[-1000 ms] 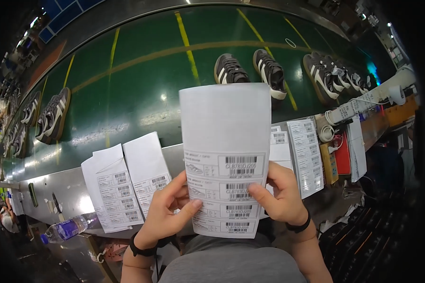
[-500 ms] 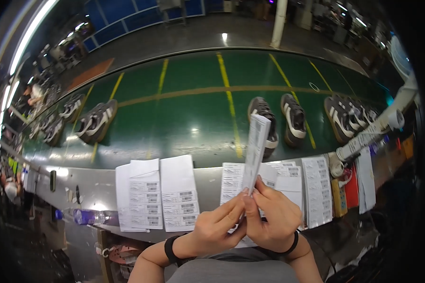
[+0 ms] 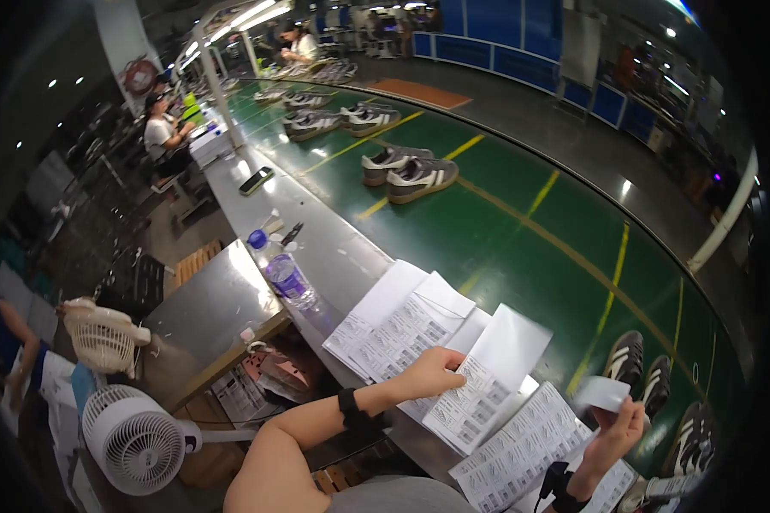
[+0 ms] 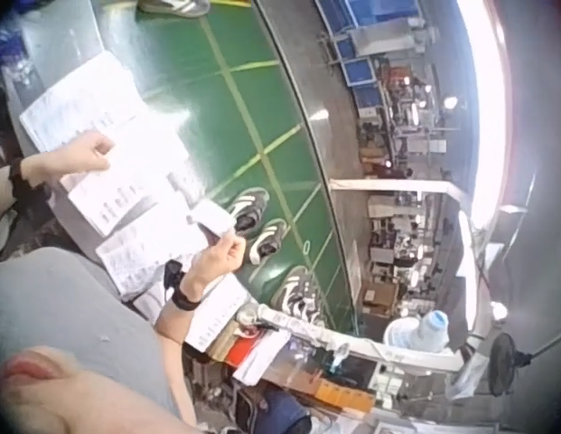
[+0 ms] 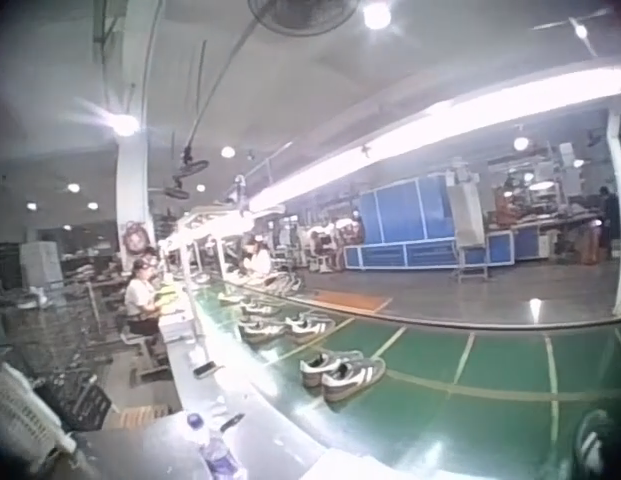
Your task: The recorder is matching pairs of shoes with barcode labels and placing them in order for further packaging.
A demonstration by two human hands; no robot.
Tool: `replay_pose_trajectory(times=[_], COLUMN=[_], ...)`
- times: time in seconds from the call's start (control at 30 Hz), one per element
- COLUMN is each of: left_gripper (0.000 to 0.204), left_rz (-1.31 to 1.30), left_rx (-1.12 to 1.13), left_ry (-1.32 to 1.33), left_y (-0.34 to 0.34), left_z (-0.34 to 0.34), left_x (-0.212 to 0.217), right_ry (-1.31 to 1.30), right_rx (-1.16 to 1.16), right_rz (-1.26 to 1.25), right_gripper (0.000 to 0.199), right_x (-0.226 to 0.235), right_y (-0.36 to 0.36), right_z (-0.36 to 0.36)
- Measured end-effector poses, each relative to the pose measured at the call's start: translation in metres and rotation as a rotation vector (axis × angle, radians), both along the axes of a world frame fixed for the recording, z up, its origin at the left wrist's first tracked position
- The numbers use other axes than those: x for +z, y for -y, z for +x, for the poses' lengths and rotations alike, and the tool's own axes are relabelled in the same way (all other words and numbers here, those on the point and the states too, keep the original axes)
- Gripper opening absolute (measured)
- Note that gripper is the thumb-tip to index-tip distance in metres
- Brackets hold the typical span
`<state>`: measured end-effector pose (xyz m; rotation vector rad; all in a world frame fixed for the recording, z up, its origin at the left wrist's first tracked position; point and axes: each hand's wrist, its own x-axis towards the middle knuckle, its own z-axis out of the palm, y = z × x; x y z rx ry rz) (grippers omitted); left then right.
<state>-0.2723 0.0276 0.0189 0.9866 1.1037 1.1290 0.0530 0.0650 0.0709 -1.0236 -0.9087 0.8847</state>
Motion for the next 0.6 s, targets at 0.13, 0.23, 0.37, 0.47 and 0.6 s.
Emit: replay_pose_trajectory(times=[0.13,0.23,0.37,0.47,0.6], left_gripper=[0.04,0.042,0.075,0.101,0.116], left_rz=[0.255,0.448,0.209,-0.185,-0.343], left_rx=[-0.059,0.203,0.411,0.525,0.467], left_ry=[-1.137,-1.114,-1.407,-1.575,-1.839], left_y=[-0.03,-0.096,-0.232,-0.309,-0.354], left_z=[-0.047,-0.087,-0.186,-0.246,-0.305], left_x=[-0.004,0.031,0.0,-0.021,-0.005], right_ry=[0.065,0.132,0.058,-0.215,-0.437], right_rx=[0.045,-0.018,0.041,-0.085,-0.076], right_rz=[-0.158,-0.222,-0.287,-0.344,-0.286], right_gripper=[0.022,0.027,0.033,0.038,0.053], right_x=[-0.037,-0.015,-0.024,-0.02,-0.038], right_y=[-0.011,0.005,0.006,0.012,0.022], right_z=[0.076,0.053,0.05,0.049,0.07])
